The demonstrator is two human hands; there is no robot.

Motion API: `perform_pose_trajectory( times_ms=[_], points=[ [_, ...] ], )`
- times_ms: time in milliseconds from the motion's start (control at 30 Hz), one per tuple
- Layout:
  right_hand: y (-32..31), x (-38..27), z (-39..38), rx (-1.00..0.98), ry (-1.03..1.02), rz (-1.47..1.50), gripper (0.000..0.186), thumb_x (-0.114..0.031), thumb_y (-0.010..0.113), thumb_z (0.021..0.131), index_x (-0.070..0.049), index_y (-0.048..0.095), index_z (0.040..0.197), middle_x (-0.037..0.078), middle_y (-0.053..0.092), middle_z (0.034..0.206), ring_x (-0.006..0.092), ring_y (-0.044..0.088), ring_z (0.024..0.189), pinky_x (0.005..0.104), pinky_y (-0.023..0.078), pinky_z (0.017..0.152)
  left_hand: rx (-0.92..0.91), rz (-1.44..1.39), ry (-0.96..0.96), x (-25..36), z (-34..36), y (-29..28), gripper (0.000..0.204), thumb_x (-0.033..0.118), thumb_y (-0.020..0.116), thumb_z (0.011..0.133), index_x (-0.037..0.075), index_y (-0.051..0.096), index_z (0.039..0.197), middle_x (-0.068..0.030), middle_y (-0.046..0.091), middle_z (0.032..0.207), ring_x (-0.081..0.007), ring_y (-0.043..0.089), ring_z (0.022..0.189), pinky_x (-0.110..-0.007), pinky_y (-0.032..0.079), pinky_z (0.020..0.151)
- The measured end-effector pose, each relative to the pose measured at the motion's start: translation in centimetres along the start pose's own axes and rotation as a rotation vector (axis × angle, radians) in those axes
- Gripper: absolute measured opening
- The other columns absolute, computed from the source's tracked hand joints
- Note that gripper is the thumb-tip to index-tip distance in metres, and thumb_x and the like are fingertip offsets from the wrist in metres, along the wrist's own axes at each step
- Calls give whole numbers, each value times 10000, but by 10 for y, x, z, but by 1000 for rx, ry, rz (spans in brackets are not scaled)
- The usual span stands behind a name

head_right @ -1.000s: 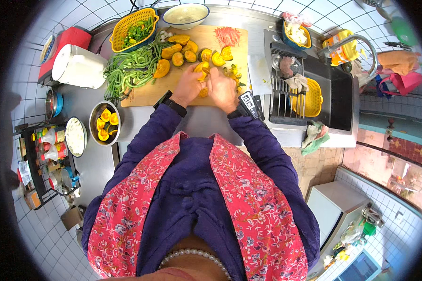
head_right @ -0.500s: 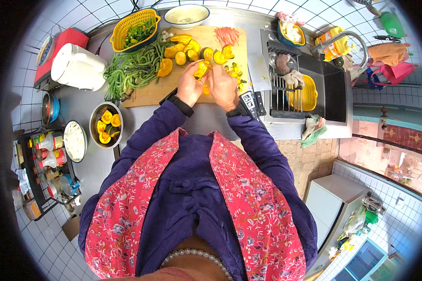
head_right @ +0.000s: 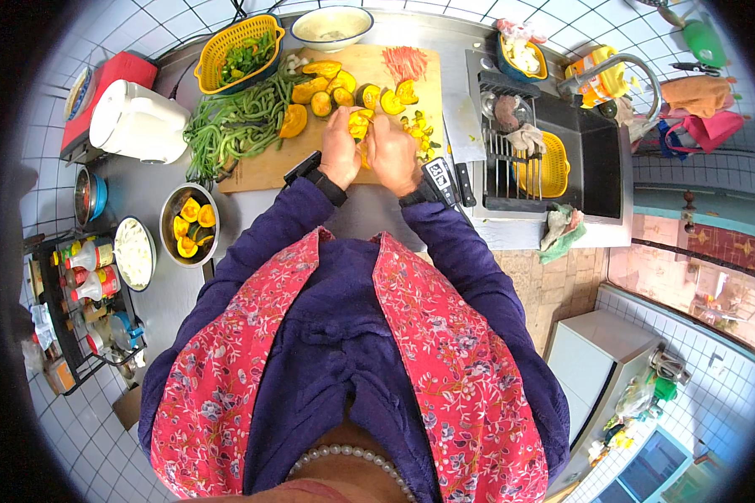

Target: The person places small yellow pieces on a window sill, then moves to a kitchen counter to peel and chop yellow squash. The peeled skins are collected in a bowl, and the chopped pieces are placed into a steamer pot on the stove.

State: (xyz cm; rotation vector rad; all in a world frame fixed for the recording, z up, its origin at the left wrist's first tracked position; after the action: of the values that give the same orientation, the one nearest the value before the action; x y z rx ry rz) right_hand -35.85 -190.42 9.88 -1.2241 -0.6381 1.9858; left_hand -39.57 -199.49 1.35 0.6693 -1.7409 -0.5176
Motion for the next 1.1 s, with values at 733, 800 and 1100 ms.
perform_pose_trajectory(
  times_ms=[733,800,1100],
  points=[
    [42,49,-24,-545,612,1070,133,-80,429,865,-64,555,906,-18,461,560,61,370,399,214,304,363,-410,744,314,10,20,11,235,164,438,950,-27,558,885,-100,589,793,-175,549,734,-294,435,696],
    [47,56,-25,-520,645,1109,126,-83,434,869,-65,555,904,-16,457,550,67,370,392,216,308,362,-368,803,409,12,19,14,243,178,443,946,-30,553,885,-151,591,791,-248,564,744,-333,436,704],
    [42,74,-14,-287,398,663,79,-84,482,859,-41,548,858,89,526,559,215,505,442,332,389,424,-427,1038,189,-7,32,8,285,229,447,945,-30,551,1006,-225,580,950,-342,573,817,-388,450,717]
  ],
)
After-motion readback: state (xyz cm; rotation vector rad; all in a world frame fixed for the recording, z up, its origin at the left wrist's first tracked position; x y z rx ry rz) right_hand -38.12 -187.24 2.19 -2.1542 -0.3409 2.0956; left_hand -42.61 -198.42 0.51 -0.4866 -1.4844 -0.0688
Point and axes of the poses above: each hand's wrist, its own z-axis towards the middle knuckle, its own y-axis out of the palm, x = y × z, the point moved 8 cm from there along z, towards the middle knuckle
